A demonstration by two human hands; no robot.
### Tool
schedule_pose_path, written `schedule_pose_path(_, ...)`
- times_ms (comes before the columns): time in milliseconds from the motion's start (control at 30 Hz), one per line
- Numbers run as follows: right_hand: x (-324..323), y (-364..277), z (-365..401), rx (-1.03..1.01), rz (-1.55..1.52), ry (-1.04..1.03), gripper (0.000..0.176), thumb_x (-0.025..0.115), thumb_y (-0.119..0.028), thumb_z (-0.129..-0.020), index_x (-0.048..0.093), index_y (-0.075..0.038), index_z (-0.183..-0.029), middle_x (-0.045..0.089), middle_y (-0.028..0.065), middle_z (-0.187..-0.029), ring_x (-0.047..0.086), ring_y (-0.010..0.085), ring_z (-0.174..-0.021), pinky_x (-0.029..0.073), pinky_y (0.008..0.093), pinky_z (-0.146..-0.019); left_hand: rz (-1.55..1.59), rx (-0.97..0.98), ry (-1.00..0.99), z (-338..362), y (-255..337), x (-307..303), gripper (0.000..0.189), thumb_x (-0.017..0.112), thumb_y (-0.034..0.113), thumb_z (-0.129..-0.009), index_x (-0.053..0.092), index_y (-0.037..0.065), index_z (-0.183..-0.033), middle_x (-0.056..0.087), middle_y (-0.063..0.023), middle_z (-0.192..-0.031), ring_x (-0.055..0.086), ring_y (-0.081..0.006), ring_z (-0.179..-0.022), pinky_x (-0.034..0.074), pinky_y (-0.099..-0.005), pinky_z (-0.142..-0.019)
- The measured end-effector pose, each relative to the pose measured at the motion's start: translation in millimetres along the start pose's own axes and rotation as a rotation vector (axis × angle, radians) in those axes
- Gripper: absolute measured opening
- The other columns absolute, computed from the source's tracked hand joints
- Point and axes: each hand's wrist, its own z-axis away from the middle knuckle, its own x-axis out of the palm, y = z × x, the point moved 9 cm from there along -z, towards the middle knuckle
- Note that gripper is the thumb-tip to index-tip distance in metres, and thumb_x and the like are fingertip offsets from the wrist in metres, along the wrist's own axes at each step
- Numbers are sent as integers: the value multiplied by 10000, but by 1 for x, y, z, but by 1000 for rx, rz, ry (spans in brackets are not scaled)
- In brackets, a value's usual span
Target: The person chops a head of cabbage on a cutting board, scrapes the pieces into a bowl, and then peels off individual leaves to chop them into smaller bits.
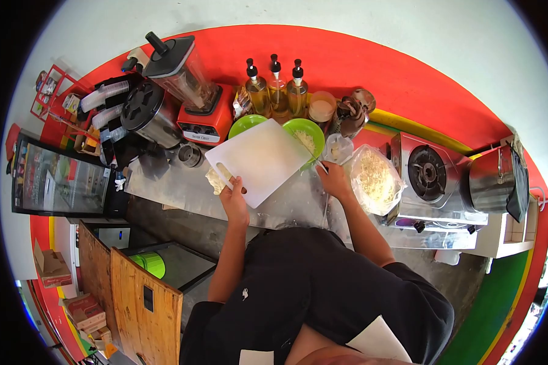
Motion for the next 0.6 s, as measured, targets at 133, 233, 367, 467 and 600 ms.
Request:
schedule_pose_path(133,-4,-29,22,-95,-189,-16,300,640,-218,-934,702,1,-1130,693,281,-930,667,455,-903,530,459,-783,-13,21,-22,3,-13,-17,64,632,137,-988,642,74,-990,605,42,-904,480,-58,-777,387,-247,-709)
schedule_pose_path(233,11,-32,38,-211,-198,-103,309,650,-214,-930,697,10,-1137,696,277,-914,679,442,-867,536,448,-766,6,12,9,16,-7,-28,103,617,124,-997,651,40,-1046,617,29,-921,495,-62,-782,397,-242,-700)
schedule_pose_path(367,20,12,32,-100,-154,-34,302,641,-216,-941,697,21,-1120,697,268,-872,689,418,-790,533,445,-731,-12,30,9,35,0,-45,161,611,118,-1000,652,0,-1103,625,15,-939,513,-71,-785,414,-247,-696)
schedule_pose_path(467,9,23,30,-31,-205,27,290,645,-211,-941,696,30,-1095,696,255,-835,688,393,-743,528,431,-706,-19,17,83,48,11,-48,101,593,109,-1004,635,17,-1007,553,39,-852,459,-58,-722,373,-242,-645)
schedule_pose_path(600,-1,13,41,-12,-301,38,281,667,-193,-925,683,43,-1076,697,236,-827,688,359,-733,520,407,-692,37,-39,142,54,5,-78,93,604,95,-975,638,15,-940,501,58,-739,403,-47,-641,321,-228,-599)
